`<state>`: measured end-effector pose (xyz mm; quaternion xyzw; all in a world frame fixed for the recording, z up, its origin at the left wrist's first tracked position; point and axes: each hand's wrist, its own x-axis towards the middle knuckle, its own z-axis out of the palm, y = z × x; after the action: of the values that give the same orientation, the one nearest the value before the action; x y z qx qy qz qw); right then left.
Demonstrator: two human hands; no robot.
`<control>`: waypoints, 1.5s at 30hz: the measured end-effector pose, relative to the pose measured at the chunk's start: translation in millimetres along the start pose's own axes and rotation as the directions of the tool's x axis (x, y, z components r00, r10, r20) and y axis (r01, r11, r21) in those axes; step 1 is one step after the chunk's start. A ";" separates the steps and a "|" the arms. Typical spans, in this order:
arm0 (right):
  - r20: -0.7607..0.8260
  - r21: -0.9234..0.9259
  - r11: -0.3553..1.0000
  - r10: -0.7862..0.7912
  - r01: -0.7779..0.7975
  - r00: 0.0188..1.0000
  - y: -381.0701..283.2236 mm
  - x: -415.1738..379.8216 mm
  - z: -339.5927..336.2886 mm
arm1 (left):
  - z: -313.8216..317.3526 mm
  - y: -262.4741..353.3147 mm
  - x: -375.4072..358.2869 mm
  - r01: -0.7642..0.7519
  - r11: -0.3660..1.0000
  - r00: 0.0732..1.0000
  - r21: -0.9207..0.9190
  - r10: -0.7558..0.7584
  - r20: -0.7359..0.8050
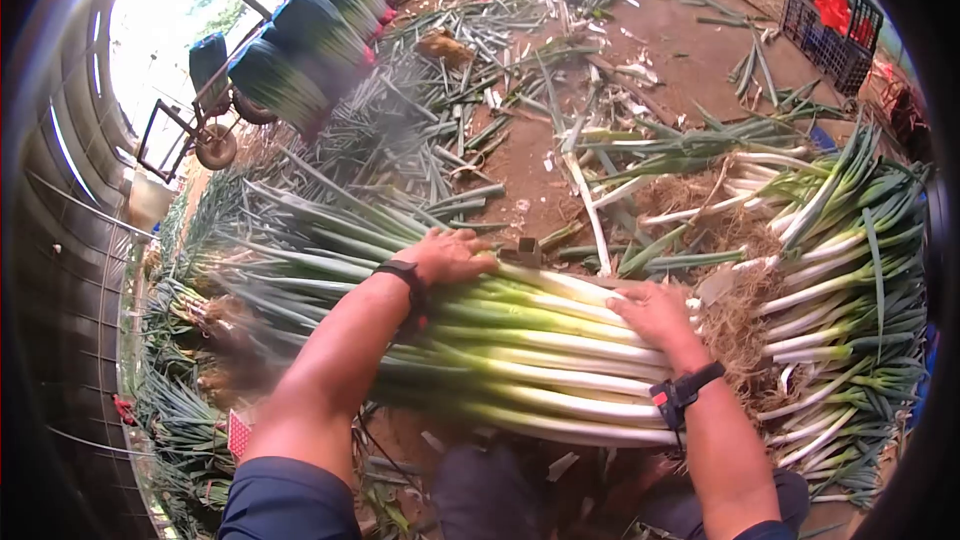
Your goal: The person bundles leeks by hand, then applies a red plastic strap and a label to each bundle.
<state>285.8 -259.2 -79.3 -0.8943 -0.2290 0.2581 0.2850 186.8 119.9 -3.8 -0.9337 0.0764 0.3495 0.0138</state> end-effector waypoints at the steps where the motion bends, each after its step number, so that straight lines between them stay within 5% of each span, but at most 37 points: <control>1: 0.050 0.026 1.000 0.005 -0.007 0.999 0.7 0.9 -3.2 | 4.9 -3.9 5.2 0.051 0.998 0.998 -0.048 -0.052 -0.023; 4: 0.034 0.065 0.998 -0.021 0.018 0.999 2.8 0.5 0.6 | -16.4 3.6 -10.3 0.180 0.962 0.982 -0.203 -0.189 -0.024; 6: 0.035 0.070 0.998 -0.004 0.001 0.999 -2.2 -2.0 -2.5 | -38.1 6.0 -9.6 0.104 0.984 0.994 -0.142 -0.096 0.060; 8: 0.035 0.069 0.998 0.008 -0.010 0.999 -6.9 -1.5 -7.2 | -29.3 8.9 -16.5 0.227 0.914 0.970 -0.337 -0.244 -0.008; 13: 0.005 0.049 0.998 -0.026 0.026 1.000 -3.0 -3.1 -5.9 | -51.7 26.6 -31.6 0.331 0.887 0.944 -0.322 -0.306 0.126; 22: -0.012 0.045 0.998 -0.046 0.047 0.999 5.1 -6.2 10.5 | -16.7 -1.9 1.3 0.271 0.874 0.959 -0.404 -0.208 0.194; 25: -0.032 0.058 0.997 -0.056 0.058 0.998 10.5 1.0 8.4 | -34.0 3.4 -15.5 0.211 0.822 0.975 -0.529 -0.215 0.054; 26: -0.047 0.068 0.994 -0.087 0.090 0.995 10.5 1.9 7.3 | -35.3 -0.1 -24.2 0.168 0.955 0.981 -0.246 -0.186 -0.053; 28: -0.061 0.062 0.994 -0.083 0.087 0.995 9.3 0.7 8.1 | -41.3 2.4 -49.3 0.416 0.904 0.909 -0.100 -0.410 0.070; 30: -0.055 0.077 0.992 -0.097 0.101 0.994 13.2 1.2 7.8 | -39.3 9.2 -68.1 0.571 0.819 0.819 -0.061 -0.573 -0.021; 33: -0.071 0.064 0.989 -0.128 0.133 0.989 12.8 4.9 9.2 | -15.1 -11.9 -63.3 0.527 0.813 0.841 -0.249 -0.540 0.019; 38: -0.133 0.038 0.986 -0.158 0.165 0.978 20.0 5.9 14.6 | -22.8 13.7 -76.9 0.635 0.740 0.768 -0.223 -0.635 0.079; 39: -0.014 0.162 0.986 -0.033 0.035 0.999 11.9 1.6 7.3 | -7.6 2.2 -77.9 0.586 0.761 0.797 -0.278 -0.603 0.032; 41: -0.009 0.153 0.987 -0.054 0.054 0.999 9.5 3.9 9.6 | 12.6 -24.2 -66.2 0.525 0.764 0.830 -0.375 -0.557 0.027; 42: -0.013 0.145 0.987 -0.063 0.064 0.998 11.5 6.9 6.9 | -2.0 -24.2 -64.0 0.513 0.769 0.834 -0.382 -0.551 0.011; 44: -0.066 0.187 0.973 -0.125 0.135 0.990 17.3 10.1 12.5 | -32.7 -10.8 -60.7 0.624 0.702 0.781 -0.344 -0.571 0.252; 45: 0.009 0.219 0.974 -0.060 0.057 0.998 4.2 2.6 2.6 | -34.3 3.3 -64.6 0.606 0.754 0.794 -0.252 -0.588 0.152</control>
<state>287.3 -259.8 -84.6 -0.8484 -0.2276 0.2800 0.3873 160.5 122.6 64.5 -0.8894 -0.2776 0.3632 -0.0087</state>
